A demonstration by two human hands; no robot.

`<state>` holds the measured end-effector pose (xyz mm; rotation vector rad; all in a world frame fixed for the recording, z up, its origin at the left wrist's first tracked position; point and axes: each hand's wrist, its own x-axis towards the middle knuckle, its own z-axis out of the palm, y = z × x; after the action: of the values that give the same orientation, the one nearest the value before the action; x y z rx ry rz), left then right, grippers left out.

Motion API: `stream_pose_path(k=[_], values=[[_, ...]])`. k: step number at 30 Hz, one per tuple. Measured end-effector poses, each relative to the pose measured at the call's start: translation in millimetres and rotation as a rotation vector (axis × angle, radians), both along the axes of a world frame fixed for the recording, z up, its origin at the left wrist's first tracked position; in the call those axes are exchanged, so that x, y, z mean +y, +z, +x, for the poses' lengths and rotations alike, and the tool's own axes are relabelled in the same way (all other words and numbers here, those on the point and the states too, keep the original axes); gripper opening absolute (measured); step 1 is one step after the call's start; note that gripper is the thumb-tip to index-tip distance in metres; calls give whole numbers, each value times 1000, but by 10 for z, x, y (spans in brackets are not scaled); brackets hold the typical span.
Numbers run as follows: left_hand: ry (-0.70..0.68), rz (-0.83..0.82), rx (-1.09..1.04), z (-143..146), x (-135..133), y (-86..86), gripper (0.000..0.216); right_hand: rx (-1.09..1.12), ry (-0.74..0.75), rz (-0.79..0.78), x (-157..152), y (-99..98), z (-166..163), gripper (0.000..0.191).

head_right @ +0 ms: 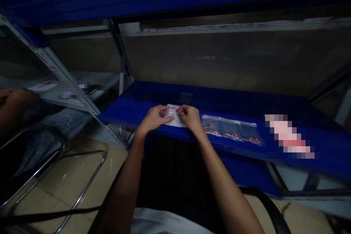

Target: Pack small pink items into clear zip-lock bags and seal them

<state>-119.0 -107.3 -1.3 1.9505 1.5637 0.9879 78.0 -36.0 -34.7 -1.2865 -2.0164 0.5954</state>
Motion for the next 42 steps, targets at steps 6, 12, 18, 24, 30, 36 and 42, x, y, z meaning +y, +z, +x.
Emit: stream_pose_path(k=[6,12,18,24,30,36,42], values=[[100,29,79,-12,26,-113,57,-303,-216,41,21,-91,-340,23],[85,-14,103,-49,69,-118,54,-316,-219,18,37,-64,-327,25],[3,-30,11,79,-7,-126,55,224,-62,-88,-161,-76,-156,19],[-71,30,-95,254,-218,-144,52,590,70,-255,-553,-115,-15,39],[-143,28,-148,295,-259,-157,50,602,128,-340,-722,101,51,40],[4,-115,-198,196,-290,-162,61,621,-22,-308,-633,9,169,36],[47,-185,-278,44,-237,-177,55,272,-41,-76,-224,-113,53,16]])
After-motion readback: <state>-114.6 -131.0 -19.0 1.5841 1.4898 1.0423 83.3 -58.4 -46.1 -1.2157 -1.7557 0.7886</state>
